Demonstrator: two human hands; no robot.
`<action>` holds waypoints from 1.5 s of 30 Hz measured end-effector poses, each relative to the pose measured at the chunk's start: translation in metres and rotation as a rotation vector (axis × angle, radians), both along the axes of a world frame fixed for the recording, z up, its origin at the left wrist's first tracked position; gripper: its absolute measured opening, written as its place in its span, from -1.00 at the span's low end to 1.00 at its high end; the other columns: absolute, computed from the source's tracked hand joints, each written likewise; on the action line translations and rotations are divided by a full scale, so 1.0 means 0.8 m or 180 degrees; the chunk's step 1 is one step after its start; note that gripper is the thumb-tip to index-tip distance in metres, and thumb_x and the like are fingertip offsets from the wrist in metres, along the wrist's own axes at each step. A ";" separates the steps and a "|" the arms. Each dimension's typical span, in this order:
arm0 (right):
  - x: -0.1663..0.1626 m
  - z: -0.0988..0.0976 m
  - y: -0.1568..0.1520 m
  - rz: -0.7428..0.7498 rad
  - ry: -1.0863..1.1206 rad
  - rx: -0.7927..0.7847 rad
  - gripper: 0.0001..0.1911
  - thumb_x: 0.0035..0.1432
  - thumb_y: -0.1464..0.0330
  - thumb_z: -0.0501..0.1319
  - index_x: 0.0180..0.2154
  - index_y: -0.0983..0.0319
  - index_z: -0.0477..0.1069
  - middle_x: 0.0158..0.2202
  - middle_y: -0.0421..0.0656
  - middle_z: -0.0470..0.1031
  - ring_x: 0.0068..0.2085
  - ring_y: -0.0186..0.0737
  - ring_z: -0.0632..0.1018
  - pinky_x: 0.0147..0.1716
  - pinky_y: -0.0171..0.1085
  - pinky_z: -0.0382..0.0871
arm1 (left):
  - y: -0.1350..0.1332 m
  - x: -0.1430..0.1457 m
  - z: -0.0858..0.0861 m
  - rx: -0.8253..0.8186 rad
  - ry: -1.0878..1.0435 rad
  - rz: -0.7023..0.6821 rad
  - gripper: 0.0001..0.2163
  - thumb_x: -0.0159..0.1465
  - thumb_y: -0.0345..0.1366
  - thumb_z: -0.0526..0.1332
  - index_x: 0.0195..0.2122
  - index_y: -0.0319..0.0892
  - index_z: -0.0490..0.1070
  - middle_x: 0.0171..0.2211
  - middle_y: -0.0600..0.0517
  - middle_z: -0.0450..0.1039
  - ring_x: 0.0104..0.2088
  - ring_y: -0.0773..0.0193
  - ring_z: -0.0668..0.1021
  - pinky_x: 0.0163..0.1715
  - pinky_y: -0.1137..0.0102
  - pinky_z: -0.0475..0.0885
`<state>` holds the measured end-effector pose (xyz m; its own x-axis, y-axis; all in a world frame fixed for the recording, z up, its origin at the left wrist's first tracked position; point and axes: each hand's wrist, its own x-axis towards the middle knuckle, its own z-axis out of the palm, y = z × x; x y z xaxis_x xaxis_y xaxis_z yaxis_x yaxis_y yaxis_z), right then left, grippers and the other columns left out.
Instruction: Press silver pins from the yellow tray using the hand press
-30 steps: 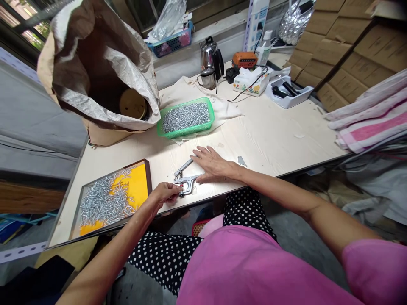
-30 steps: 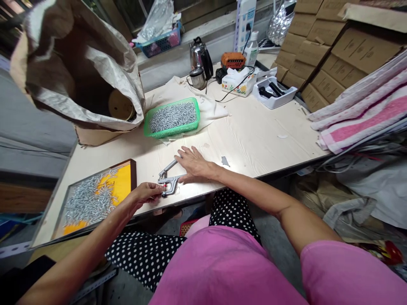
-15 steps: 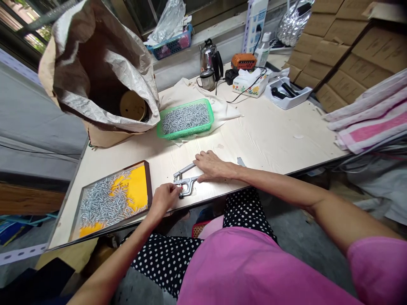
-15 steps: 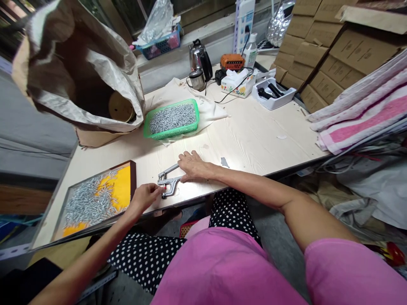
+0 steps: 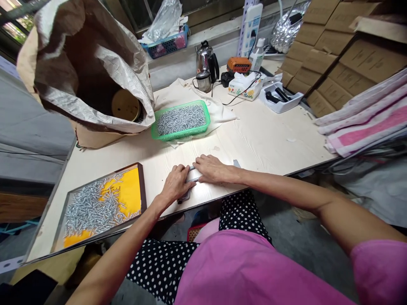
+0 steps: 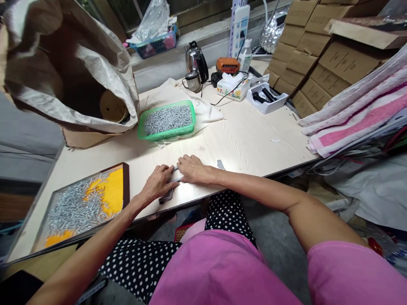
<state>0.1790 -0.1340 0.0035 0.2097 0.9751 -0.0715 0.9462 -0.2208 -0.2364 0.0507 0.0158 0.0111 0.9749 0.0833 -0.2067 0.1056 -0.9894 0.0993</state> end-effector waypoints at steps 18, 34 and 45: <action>0.001 -0.023 -0.026 0.0107 0.0296 0.0737 -0.13 0.09 0.07 0.42 0.28 0.35 0.18 0.28 0.20 0.21 0.30 0.18 0.21 0.20 0.08 0.20 | 0.015 -0.061 0.011 -0.0192 -0.1131 0.1227 -0.67 0.35 -0.10 0.19 0.02 -0.16 0.51 -0.03 -0.14 0.48 0.02 0.05 0.50 -0.01 0.24 0.42; -0.067 -0.054 -0.016 -0.0432 0.0075 0.0651 -0.77 0.40 0.44 0.08 -0.06 0.25 0.50 -0.14 -0.02 0.44 -0.08 -0.08 0.33 -0.13 -0.14 0.18 | 0.033 -0.056 0.003 -0.1450 0.0666 0.2469 -0.71 0.05 -0.13 0.31 -0.70 -0.13 0.34 -0.71 0.09 0.31 -0.58 0.28 0.40 -0.55 0.43 0.19; -0.075 -0.071 0.004 -0.0492 -0.0262 0.1097 -0.85 0.37 0.47 0.11 -0.20 0.23 0.45 -0.21 -0.12 0.44 -0.18 -0.14 0.36 -0.21 -0.17 0.16 | 0.065 -0.051 0.033 -0.2542 -0.0100 0.3222 -0.75 -0.11 -0.12 0.32 -0.63 -0.16 0.32 -0.67 0.11 0.33 -0.63 0.33 0.40 -0.64 0.46 0.31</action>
